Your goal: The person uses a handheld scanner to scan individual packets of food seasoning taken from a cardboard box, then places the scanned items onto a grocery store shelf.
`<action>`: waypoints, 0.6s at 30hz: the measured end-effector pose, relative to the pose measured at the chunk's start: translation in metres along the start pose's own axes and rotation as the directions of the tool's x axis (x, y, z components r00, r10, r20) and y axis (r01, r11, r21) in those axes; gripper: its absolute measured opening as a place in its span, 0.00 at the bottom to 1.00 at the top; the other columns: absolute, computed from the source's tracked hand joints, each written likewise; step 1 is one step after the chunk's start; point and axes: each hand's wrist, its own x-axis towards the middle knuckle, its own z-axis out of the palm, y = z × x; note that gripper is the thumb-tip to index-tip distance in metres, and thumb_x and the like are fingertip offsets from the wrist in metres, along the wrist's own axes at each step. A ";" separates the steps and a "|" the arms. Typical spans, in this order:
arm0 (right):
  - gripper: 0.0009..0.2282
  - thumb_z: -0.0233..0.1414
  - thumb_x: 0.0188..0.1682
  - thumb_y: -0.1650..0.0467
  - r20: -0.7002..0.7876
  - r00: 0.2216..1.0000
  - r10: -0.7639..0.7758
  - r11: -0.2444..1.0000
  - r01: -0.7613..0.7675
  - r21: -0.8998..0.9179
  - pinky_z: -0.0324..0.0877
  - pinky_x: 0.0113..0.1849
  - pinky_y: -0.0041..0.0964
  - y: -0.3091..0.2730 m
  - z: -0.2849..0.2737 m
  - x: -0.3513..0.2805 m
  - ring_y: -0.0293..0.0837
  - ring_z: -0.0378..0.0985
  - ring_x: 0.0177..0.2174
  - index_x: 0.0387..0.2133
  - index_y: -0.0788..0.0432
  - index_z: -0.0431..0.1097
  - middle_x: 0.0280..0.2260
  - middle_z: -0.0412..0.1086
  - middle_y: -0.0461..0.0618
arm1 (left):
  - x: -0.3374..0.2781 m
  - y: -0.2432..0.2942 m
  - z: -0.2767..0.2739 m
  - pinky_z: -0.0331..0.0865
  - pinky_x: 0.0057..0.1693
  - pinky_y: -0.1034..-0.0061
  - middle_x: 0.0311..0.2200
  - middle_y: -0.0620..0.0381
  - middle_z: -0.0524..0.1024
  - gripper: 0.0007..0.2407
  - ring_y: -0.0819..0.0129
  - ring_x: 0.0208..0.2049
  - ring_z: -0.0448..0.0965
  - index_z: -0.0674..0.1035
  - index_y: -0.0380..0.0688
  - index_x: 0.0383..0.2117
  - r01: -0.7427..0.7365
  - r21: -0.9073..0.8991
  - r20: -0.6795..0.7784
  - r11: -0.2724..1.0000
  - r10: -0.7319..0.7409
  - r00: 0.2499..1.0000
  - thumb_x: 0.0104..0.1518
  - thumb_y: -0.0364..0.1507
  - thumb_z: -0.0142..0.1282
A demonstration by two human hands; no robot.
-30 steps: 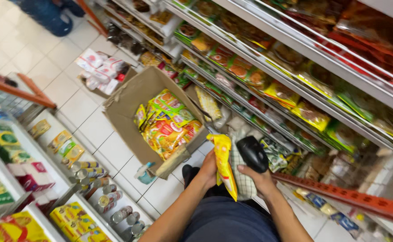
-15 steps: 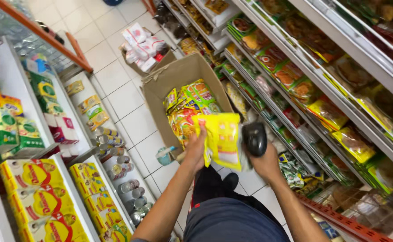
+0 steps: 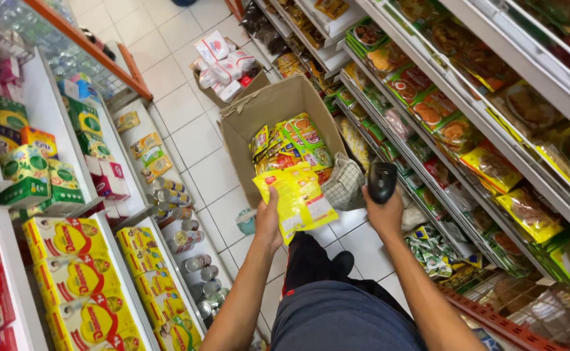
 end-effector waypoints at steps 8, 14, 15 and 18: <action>0.19 0.58 0.46 0.74 0.327 0.921 0.213 0.735 -0.372 0.567 0.70 0.47 0.30 -0.051 -0.061 -0.047 0.35 0.75 0.45 0.53 0.59 0.68 0.48 0.73 0.45 | -0.002 -0.033 0.060 0.72 0.59 0.56 0.57 0.46 0.73 0.21 0.53 0.56 0.76 0.65 0.41 0.63 0.249 -0.002 0.330 0.969 -0.234 0.915 0.67 0.35 0.51; 0.16 0.62 0.45 0.79 0.031 0.949 0.315 0.729 -0.263 0.632 0.70 0.43 0.33 -0.046 -0.092 -0.073 0.39 0.73 0.40 0.47 0.65 0.69 0.41 0.70 0.48 | -0.013 -0.033 0.097 0.78 0.50 0.62 0.49 0.55 0.75 0.29 0.63 0.45 0.78 0.62 0.56 0.63 0.326 0.533 0.326 0.781 -0.544 0.773 0.54 0.26 0.59; 0.16 0.62 0.44 0.79 0.017 0.938 0.345 0.724 -0.278 0.631 0.70 0.42 0.33 -0.043 -0.096 -0.076 0.38 0.74 0.40 0.46 0.64 0.69 0.40 0.71 0.47 | -0.012 -0.036 0.101 0.77 0.49 0.64 0.48 0.53 0.75 0.31 0.64 0.42 0.78 0.61 0.55 0.65 0.295 0.631 0.295 0.718 -0.573 0.764 0.54 0.24 0.61; 0.17 0.62 0.43 0.79 -0.020 0.910 0.414 0.703 -0.306 0.642 0.71 0.42 0.32 -0.033 -0.100 -0.091 0.38 0.74 0.39 0.45 0.63 0.69 0.39 0.71 0.46 | -0.005 -0.048 0.103 0.76 0.47 0.71 0.46 0.52 0.79 0.26 0.67 0.40 0.80 0.70 0.36 0.62 0.085 0.690 0.403 0.719 -0.479 0.780 0.54 0.20 0.64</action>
